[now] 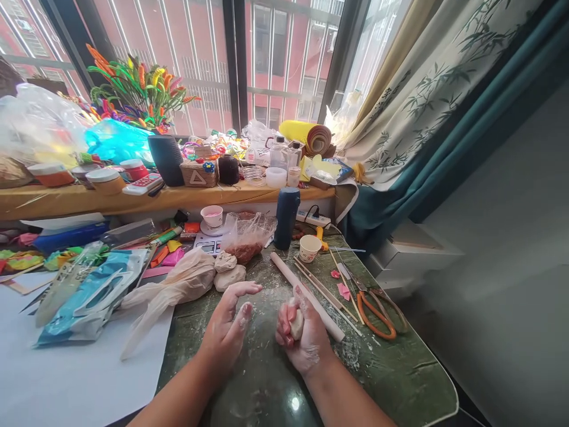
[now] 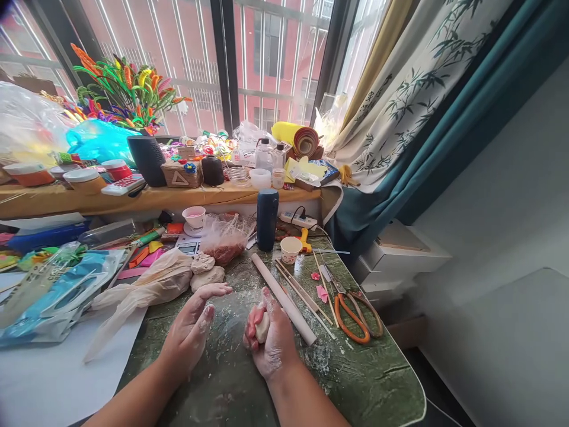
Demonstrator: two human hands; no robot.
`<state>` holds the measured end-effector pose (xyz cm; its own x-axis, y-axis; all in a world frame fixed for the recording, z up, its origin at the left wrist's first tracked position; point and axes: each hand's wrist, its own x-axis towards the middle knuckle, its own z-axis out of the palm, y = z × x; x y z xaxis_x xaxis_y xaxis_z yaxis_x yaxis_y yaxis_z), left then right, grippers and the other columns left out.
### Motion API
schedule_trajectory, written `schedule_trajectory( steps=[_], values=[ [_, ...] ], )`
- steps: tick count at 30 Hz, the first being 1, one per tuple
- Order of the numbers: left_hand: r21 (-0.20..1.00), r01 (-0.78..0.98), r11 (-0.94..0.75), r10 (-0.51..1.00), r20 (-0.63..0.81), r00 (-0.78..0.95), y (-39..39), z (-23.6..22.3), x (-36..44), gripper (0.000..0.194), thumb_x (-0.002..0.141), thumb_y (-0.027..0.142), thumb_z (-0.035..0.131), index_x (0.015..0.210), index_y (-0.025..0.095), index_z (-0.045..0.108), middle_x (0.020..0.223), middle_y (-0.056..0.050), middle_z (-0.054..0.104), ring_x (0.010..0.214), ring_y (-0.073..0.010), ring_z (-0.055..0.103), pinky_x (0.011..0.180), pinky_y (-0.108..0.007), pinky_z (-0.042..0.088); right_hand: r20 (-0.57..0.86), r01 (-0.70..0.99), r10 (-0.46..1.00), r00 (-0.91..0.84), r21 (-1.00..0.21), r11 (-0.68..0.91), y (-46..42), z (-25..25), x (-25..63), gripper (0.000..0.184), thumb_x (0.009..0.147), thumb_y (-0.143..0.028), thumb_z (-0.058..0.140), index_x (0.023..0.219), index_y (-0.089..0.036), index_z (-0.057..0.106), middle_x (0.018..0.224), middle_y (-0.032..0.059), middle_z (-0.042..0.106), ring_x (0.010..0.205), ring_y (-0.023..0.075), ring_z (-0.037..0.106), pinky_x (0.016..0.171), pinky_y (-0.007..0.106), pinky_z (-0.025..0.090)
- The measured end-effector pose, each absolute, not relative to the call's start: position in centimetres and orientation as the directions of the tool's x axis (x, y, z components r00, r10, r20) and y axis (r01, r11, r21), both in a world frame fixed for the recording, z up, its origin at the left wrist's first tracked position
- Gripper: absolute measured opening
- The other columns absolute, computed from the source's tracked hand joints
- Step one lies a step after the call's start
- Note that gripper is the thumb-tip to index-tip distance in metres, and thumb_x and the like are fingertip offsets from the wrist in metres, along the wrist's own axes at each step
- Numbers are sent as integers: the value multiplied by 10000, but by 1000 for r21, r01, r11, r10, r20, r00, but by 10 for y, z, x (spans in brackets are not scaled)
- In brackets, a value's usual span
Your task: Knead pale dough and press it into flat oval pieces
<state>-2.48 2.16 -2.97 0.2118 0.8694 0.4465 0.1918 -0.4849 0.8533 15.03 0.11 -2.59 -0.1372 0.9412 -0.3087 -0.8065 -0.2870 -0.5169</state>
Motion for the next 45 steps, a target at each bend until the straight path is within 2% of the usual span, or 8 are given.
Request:
schedule_trajectory(
  steps=[6,12,16,22,27,32,39,45],
  values=[
    [736,299,-607,790,517,331,13,-21,-15,198,983,274,509,1113,255,656,1150,-90,693,1145,-255,611,1017,-408,458,-268,-673,963,1,-712,-198,-2,-28,136,539,817,-690,666,592,-204,599,514,-24,562,424,112,465,461,253,382],
    [709,509,-487,873,398,281,14,-10,-15,215,915,363,598,1015,213,715,1091,-105,714,1039,-275,638,933,-403,479,5,-639,867,-498,-678,-364,-20,-11,127,729,859,-827,439,1175,-226,704,1061,115,741,1065,302,657,927,442,473],
    [916,340,-213,975,220,17,25,-8,-25,504,972,487,440,570,208,562,559,-20,562,576,-180,541,622,-314,439,-188,-561,865,-465,-693,-452,-17,-22,126,712,823,-812,531,988,-151,739,926,136,763,857,271,717,870,429,497],
    [979,161,-126,986,142,-92,27,-14,-26,581,957,587,399,506,226,454,491,-1,480,489,-160,451,540,-305,377,-237,-656,906,-350,-629,-418,-11,-28,125,562,826,-680,670,963,-136,711,940,129,764,800,244,730,794,387,530],
    [812,402,-422,903,335,269,16,-10,-13,395,928,522,511,755,215,691,780,-73,705,769,-254,638,835,-414,491,-171,-779,872,-458,-397,-486,-10,-20,130,544,904,-632,586,1147,-156,685,1156,118,733,1027,240,698,908,372,518],
    [775,279,-567,725,310,615,5,3,1,481,870,283,699,1341,368,646,1433,-87,620,1404,-362,479,1233,-607,-23,-355,-870,915,-189,-372,-324,2,-35,144,392,902,-556,594,975,-189,710,993,74,770,885,212,723,768,323,554],
    [884,133,-449,849,376,371,3,-15,-7,424,924,367,644,1343,305,643,1530,-109,520,1472,-351,379,1226,-566,202,-310,-857,949,-63,-469,-211,3,-26,148,525,848,-583,651,527,-215,458,454,-51,497,380,100,434,403,222,329],
    [911,-400,-105,983,155,96,21,-27,-6,485,949,583,540,1221,206,678,1413,-144,616,1373,-316,501,1164,-484,359,-236,-761,970,-52,-619,-191,-1,-23,147,537,864,-561,631,510,-225,406,421,-68,411,355,97,357,400,236,280]
  ],
)
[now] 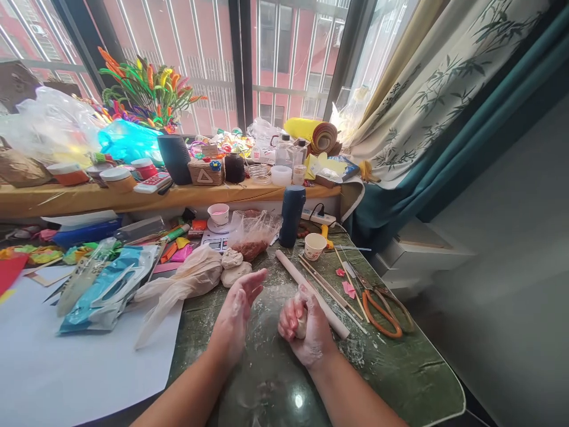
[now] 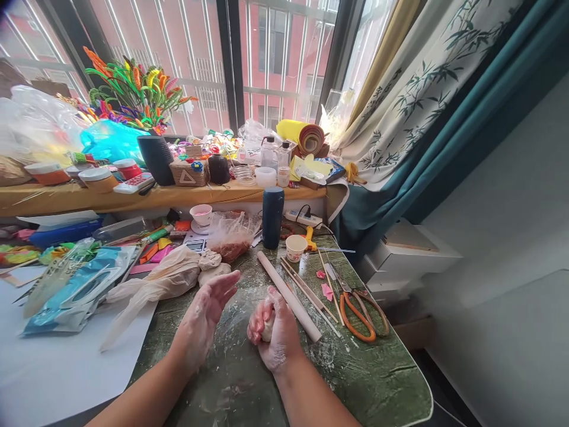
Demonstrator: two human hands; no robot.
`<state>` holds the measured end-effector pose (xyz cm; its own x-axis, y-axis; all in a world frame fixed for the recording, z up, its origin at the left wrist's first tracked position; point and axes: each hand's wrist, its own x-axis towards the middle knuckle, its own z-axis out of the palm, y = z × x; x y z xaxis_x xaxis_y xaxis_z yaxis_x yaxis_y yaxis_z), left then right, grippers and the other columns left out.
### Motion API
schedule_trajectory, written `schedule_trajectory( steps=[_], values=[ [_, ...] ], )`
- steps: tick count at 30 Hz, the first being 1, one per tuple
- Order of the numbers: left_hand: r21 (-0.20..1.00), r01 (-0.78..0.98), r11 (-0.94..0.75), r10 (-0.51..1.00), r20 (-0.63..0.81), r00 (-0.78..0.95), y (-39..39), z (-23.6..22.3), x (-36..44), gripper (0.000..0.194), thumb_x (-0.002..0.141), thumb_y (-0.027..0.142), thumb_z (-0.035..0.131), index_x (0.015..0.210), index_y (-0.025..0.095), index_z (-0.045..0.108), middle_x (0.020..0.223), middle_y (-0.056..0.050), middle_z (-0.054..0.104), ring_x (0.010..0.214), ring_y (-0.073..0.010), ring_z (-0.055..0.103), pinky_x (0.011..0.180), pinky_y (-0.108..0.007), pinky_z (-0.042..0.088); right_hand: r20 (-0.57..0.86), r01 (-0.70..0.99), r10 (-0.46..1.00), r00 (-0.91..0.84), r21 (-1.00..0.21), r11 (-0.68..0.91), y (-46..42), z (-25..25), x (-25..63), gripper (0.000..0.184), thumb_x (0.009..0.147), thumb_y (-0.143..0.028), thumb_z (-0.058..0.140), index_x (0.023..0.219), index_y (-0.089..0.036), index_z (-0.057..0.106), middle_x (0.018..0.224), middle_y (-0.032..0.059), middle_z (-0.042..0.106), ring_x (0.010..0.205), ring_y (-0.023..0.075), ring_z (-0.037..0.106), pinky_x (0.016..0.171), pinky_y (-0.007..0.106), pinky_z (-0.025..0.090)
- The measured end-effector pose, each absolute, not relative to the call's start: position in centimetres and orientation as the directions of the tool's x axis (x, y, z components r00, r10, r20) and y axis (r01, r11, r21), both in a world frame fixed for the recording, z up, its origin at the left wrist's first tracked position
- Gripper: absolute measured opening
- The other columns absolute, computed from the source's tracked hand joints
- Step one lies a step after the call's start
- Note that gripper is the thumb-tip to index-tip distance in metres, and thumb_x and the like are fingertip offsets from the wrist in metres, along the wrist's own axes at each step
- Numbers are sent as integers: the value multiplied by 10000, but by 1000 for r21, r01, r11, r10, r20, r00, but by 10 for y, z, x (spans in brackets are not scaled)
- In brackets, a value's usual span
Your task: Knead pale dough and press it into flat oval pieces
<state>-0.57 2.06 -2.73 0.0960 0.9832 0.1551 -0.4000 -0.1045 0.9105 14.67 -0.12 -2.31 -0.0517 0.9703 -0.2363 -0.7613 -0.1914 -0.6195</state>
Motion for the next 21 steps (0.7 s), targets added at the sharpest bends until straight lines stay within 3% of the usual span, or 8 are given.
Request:
schedule_trajectory(
  steps=[3,5,6,8,12,15,17,21],
  values=[
    [789,-611,72,997,-39,68,25,-24,-3,470,940,585,552,1120,175,694,1334,-152,664,1293,-302,577,1108,-455,434,-115,-546,949,292,-835,67,-2,-30,150,374,905,-498,600,658,-221,554,595,-31,555,549,135,531,567,268,450],
    [683,-706,187,979,-187,79,24,-19,-2,442,970,561,512,1094,170,678,1317,-155,669,1245,-289,620,1063,-447,482,57,-310,847,529,-916,255,-6,-32,151,222,940,-438,573,973,-231,647,898,21,670,869,184,634,832,323,504],
    [633,-736,240,963,-253,96,23,-16,-1,432,985,548,488,1088,169,668,1311,-159,669,1216,-286,641,1035,-450,507,148,-200,807,572,-929,312,-10,-31,151,275,955,-419,555,1158,-245,619,1076,50,671,1048,211,620,957,368,477],
    [551,-763,338,926,-342,163,21,-10,0,424,999,536,458,1091,169,649,1278,-163,677,1135,-285,686,957,-462,558,324,-20,836,443,-929,371,-19,-28,149,456,956,-397,557,1391,-269,508,1346,92,591,1307,263,509,1114,459,385],
    [516,-748,418,872,-459,171,19,-4,-1,293,979,433,543,988,156,638,941,-93,720,770,-192,729,668,-312,607,459,192,886,-68,-865,463,-32,-20,141,517,915,-301,631,1423,-309,536,1511,82,506,1440,316,400,1208,559,272],
    [547,-743,387,878,-466,114,19,-3,-6,278,928,396,638,784,167,571,636,20,582,465,-75,546,427,-154,430,416,146,909,28,-901,408,-32,-26,136,412,954,-298,582,1366,-300,582,1477,85,538,1407,306,443,1200,569,294],
    [602,-731,321,924,-369,103,19,-3,-8,386,895,483,666,709,176,523,575,45,521,409,-54,455,381,-137,341,268,4,960,80,-963,268,-29,-35,132,337,962,-352,584,1288,-280,628,1394,95,596,1326,293,525,1162,531,374],
    [744,-650,153,983,-180,25,14,-1,-7,427,846,554,706,711,174,566,621,28,577,479,-75,533,444,-166,425,-42,-317,998,52,-948,-23,-26,-45,122,360,969,-461,564,1242,-235,629,1286,107,658,1187,280,633,1065,498,494]
  ],
)
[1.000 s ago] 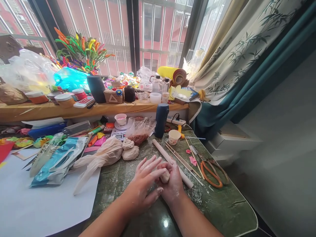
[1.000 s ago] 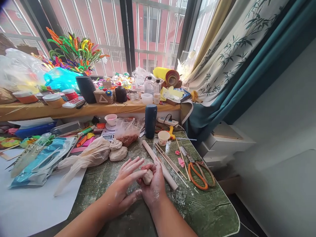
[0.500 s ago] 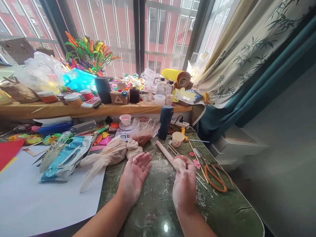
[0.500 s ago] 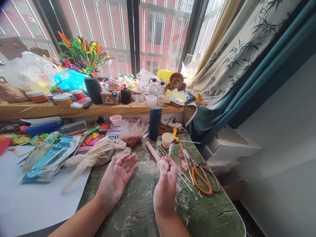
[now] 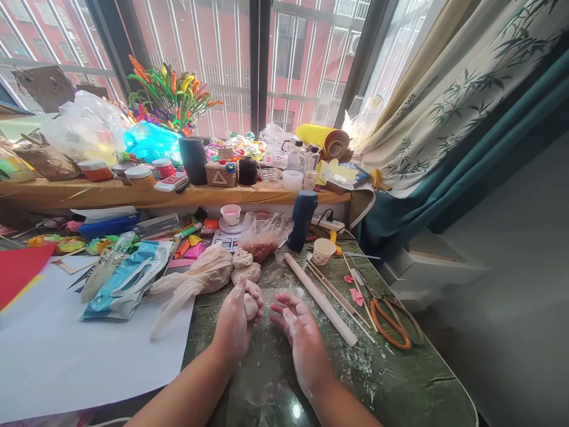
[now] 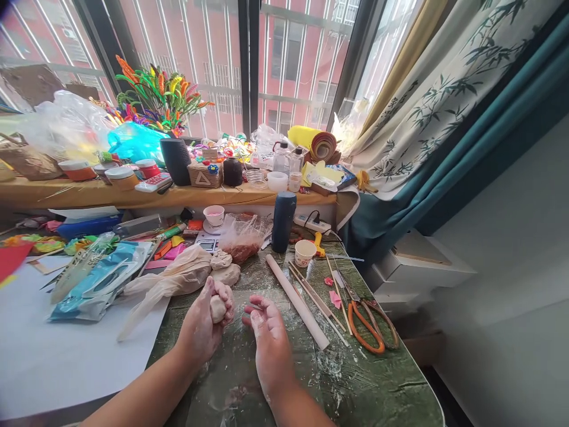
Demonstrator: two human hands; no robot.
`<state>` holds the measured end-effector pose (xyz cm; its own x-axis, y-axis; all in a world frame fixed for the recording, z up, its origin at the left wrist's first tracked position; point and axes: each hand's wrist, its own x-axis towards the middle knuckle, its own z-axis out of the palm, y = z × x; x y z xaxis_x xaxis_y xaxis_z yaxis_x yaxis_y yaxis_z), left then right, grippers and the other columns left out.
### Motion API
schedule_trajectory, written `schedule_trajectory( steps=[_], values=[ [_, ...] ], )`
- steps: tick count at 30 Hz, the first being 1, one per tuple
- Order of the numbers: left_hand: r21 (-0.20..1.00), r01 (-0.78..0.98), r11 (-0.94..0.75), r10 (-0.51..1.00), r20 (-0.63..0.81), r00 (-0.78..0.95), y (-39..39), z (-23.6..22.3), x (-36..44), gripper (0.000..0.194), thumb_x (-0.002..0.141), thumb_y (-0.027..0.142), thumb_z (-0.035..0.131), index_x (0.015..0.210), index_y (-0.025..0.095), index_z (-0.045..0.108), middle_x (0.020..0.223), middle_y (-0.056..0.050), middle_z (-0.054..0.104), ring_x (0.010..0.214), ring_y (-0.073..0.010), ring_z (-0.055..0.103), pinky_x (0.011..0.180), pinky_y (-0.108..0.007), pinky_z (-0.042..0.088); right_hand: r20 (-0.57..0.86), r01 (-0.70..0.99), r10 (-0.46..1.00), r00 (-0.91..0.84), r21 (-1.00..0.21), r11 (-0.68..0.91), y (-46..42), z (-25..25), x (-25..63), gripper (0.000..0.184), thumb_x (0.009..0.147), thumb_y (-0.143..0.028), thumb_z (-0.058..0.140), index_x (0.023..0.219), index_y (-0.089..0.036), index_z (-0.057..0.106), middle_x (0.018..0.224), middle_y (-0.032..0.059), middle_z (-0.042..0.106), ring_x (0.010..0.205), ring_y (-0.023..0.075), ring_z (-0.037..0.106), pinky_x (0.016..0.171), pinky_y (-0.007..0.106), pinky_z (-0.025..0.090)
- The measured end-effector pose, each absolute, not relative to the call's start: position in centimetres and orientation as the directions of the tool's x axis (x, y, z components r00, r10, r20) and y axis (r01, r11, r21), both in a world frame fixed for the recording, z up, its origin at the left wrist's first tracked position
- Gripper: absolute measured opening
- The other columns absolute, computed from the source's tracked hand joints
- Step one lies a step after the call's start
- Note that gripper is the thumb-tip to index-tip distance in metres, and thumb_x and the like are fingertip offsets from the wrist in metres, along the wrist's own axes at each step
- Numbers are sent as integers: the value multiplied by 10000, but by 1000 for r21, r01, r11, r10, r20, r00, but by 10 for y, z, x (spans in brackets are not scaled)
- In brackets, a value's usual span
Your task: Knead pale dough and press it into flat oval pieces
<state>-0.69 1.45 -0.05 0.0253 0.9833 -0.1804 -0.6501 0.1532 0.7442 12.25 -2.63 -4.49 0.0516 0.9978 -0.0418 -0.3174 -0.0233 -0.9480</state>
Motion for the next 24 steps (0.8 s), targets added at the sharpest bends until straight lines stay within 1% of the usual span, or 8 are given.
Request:
schedule_trajectory(
  steps=[2,5,7,10,14,19,22,24],
  values=[
    [710,-688,149,985,-169,40,11,2,-4,405,867,579,673,851,175,649,820,-27,684,716,-142,682,637,-233,562,-1,-274,996,86,-962,23,-32,-42,121,400,976,-439,556,1326,-249,590,1374,104,620,1258,286,599,1104,515,463],
    [536,-797,279,953,-255,162,6,2,0,499,923,643,533,1058,183,674,1223,-110,682,1132,-264,673,939,-390,568,347,86,933,99,-937,339,-44,-32,122,556,940,-320,610,1480,-330,480,1575,59,451,1457,319,402,1209,577,301],
    [444,-819,364,920,-307,243,4,0,2,513,941,648,483,1101,195,664,1326,-118,645,1195,-294,647,988,-446,543,524,271,847,-87,-806,527,-50,-27,123,692,903,-276,649,1540,-366,396,1631,28,365,1517,345,285,1237,626,188],
    [379,-798,469,875,-318,364,-1,-3,4,558,932,672,465,1204,216,638,1354,-124,637,1202,-331,643,1007,-512,514,513,384,805,-297,-708,593,-49,-25,123,773,891,-286,674,1575,-369,322,1651,20,314,1544,366,195,1240,665,79],
    [362,-766,532,847,-241,474,-3,-2,2,692,910,733,421,1344,214,568,1330,-155,646,1211,-352,633,1028,-537,485,444,458,882,-155,-759,463,-41,-34,126,622,931,-262,613,1522,-352,441,1653,26,314,1542,355,199,1226,648,183],
    [337,-799,498,867,-215,449,4,-7,-1,613,938,678,434,1223,168,617,1291,-169,652,1136,-320,662,989,-482,513,432,441,899,-75,-794,418,-35,-33,141,504,944,-256,587,1440,-335,541,1548,64,478,1452,322,391,1178,573,333],
    [311,-827,469,880,-251,404,7,-11,-1,569,960,632,444,1179,142,632,1288,-177,643,1041,-279,686,939,-437,542,474,527,872,-125,-713,463,-6,-10,169,474,925,-304,615,1398,-309,584,1529,74,496,1418,315,429,1171,535,341],
    [300,-839,454,884,-273,380,8,-12,0,551,968,612,451,1177,136,632,1282,-179,641,975,-257,692,915,-431,555,477,716,869,-133,-560,417,29,12,195,439,933,-355,586,1354,-238,621,1488,119,532,1401,317,437,1173,511,316]
  ],
)
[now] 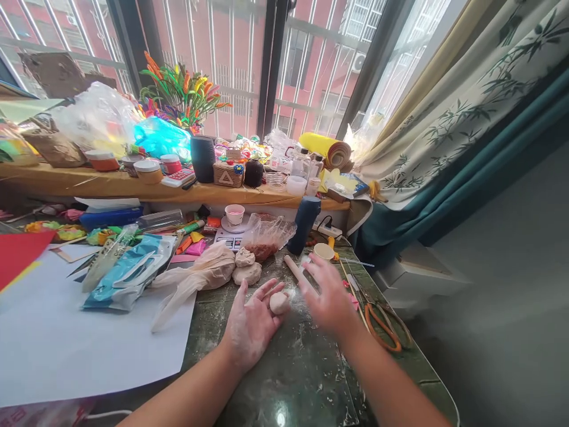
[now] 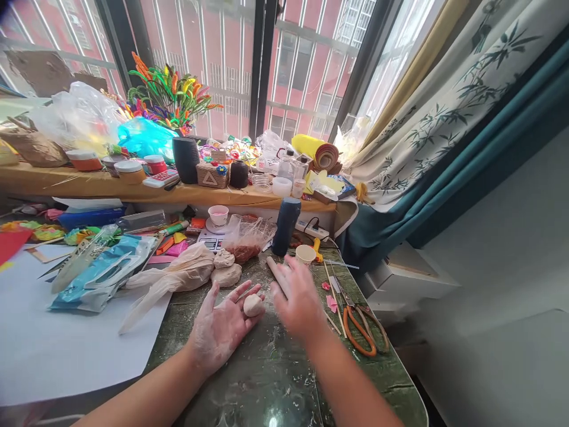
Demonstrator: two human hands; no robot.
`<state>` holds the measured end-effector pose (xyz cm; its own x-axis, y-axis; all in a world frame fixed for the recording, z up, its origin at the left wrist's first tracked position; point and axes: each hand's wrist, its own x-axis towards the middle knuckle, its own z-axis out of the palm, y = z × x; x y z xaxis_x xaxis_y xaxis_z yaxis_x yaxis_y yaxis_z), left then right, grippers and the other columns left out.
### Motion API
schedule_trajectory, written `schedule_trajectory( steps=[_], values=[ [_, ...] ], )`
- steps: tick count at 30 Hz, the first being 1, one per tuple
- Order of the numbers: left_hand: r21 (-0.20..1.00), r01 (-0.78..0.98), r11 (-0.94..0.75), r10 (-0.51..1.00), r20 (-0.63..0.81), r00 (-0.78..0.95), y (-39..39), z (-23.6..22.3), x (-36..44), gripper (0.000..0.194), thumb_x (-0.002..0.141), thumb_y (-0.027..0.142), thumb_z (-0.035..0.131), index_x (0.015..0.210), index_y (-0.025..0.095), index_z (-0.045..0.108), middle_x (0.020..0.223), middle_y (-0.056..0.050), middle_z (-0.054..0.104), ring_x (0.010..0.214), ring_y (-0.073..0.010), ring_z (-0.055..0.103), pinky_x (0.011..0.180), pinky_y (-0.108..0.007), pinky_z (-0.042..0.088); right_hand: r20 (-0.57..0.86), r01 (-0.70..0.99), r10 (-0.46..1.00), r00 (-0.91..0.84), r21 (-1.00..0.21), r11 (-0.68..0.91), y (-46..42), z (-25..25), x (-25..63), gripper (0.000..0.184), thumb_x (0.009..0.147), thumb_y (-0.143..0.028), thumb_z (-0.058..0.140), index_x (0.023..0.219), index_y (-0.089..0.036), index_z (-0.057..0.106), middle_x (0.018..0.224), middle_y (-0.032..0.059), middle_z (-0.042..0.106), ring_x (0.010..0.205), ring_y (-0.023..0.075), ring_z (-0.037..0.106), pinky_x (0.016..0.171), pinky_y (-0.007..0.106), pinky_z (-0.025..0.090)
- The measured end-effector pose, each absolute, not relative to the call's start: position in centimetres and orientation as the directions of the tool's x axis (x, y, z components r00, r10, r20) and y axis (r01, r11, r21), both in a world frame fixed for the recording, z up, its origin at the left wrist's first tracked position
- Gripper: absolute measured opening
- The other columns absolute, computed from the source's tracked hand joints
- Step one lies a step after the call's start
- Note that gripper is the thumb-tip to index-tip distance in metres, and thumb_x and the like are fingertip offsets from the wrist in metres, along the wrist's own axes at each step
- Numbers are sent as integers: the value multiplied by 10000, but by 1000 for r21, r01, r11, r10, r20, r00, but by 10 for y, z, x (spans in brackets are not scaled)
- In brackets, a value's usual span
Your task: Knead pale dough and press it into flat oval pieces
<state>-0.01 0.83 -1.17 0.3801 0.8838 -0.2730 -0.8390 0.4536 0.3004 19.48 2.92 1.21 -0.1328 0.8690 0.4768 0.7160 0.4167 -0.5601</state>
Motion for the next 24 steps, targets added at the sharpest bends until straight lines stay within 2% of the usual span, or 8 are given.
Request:
schedule_trajectory(
  steps=[2,3,5,7,12,18,21,24],
  values=[
    [293,-841,454,882,-283,377,9,-11,0,556,970,609,449,1199,133,622,1294,-183,633,938,-247,693,905,-441,563,262,921,958,-113,-335,200,70,32,219,417,994,-353,453,1325,-175,635,1408,146,597,1340,283,496,1114,423,362],
    [290,-841,456,880,-287,378,9,-11,0,564,971,612,443,1209,131,616,1304,-186,626,928,-244,692,903,-446,566,188,941,975,-120,-290,172,89,40,229,404,1003,-338,430,1274,-159,670,1320,157,656,1260,280,560,1049,392,401],
    [283,-844,457,879,-292,378,9,-11,-1,582,973,620,429,1220,124,608,1328,-196,610,931,-244,690,906,-452,569,74,962,987,-145,-222,159,120,48,243,337,979,-337,481,1071,-164,755,1082,142,746,1045,258,658,886,331,447],
    [275,-848,453,879,-296,374,10,-11,-2,584,976,616,422,1216,117,608,1333,-202,603,931,-246,687,897,-450,572,-19,972,985,-173,-162,168,140,48,249,290,942,-355,555,873,-172,769,891,120,756,867,237,674,751,303,431],
    [259,-862,436,886,-291,361,12,-12,-6,575,977,616,423,1191,123,626,1382,-194,573,948,-259,684,903,-456,570,-165,981,967,-196,-26,195,156,36,246,318,929,-396,585,735,-186,725,773,92,721,732,215,642,639,287,372],
    [230,-876,424,888,-294,353,13,-12,-8,630,962,661,416,1196,118,633,1403,-201,557,968,-276,682,935,-494,554,-195,974,955,-224,-1,228,163,39,243,335,895,-416,621,653,-200,704,687,69,696,674,209,631,606,279,366],
    [217,-875,432,885,-290,365,13,-11,-8,647,962,674,396,1191,120,638,1399,-195,564,985,-284,680,937,-493,554,-114,971,964,-240,-32,238,158,54,242,350,906,-389,598,635,-198,706,682,74,702,704,218,653,633,285,396],
    [204,-880,429,887,-277,369,13,-12,-9,647,964,672,395,1187,117,640,1360,-194,590,984,-285,681,938,-489,553,27,965,968,-250,-75,251,129,69,233,396,983,-362,470,755,-187,743,811,100,743,833,239,686,732,306,457]
  ],
)
